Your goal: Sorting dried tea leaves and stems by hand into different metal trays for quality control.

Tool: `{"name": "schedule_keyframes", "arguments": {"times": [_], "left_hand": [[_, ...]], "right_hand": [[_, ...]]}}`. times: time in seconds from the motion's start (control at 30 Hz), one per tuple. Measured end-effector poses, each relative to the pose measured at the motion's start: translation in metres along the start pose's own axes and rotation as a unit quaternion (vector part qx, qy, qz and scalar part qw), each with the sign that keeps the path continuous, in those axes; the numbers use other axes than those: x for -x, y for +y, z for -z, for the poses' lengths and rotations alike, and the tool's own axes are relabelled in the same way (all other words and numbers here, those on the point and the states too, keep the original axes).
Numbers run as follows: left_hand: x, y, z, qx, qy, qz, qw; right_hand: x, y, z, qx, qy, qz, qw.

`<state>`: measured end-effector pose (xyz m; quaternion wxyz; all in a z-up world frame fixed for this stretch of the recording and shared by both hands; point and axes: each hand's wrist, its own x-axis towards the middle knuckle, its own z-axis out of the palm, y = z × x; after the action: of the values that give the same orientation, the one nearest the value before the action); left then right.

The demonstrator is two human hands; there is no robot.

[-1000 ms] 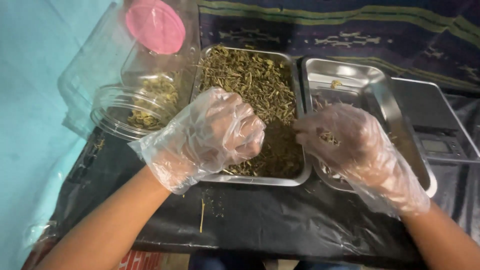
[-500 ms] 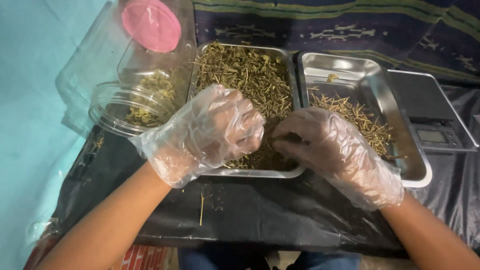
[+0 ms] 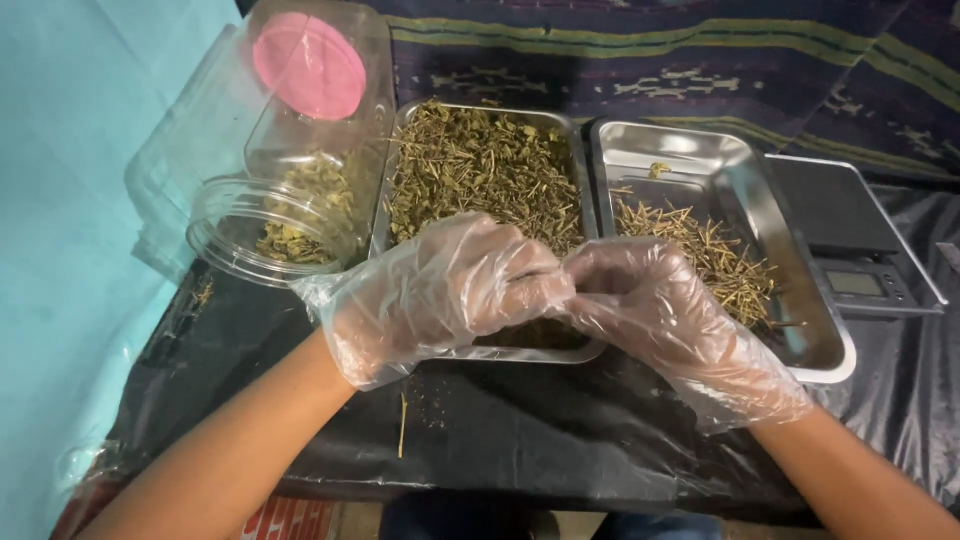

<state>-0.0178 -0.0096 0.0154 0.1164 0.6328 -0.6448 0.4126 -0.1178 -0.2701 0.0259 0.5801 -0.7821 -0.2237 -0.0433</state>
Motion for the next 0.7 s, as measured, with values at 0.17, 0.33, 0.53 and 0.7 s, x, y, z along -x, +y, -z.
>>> {"name": "schedule_keyframes", "arguments": {"times": [0.17,0.33,0.53,0.7], "left_hand": [[-0.035,-0.001,0.024,0.374,-0.143,0.265,0.877],[-0.005,-0.002,-0.004,0.365,-0.061,0.269,0.889],[-0.003,0.003,-0.004,0.333,-0.079,0.283,0.896],[-0.019,0.007,0.01,0.408,-0.144,0.382,0.817]], "right_hand": [[-0.004,-0.005,0.004,-0.052,-0.003,0.002,0.999],[0.003,-0.006,0.013,0.038,0.047,0.002,0.998],[0.002,-0.027,-0.002,0.034,0.048,-0.032,0.998],[0.005,-0.034,-0.007,0.038,0.079,-0.057,0.995]]}}
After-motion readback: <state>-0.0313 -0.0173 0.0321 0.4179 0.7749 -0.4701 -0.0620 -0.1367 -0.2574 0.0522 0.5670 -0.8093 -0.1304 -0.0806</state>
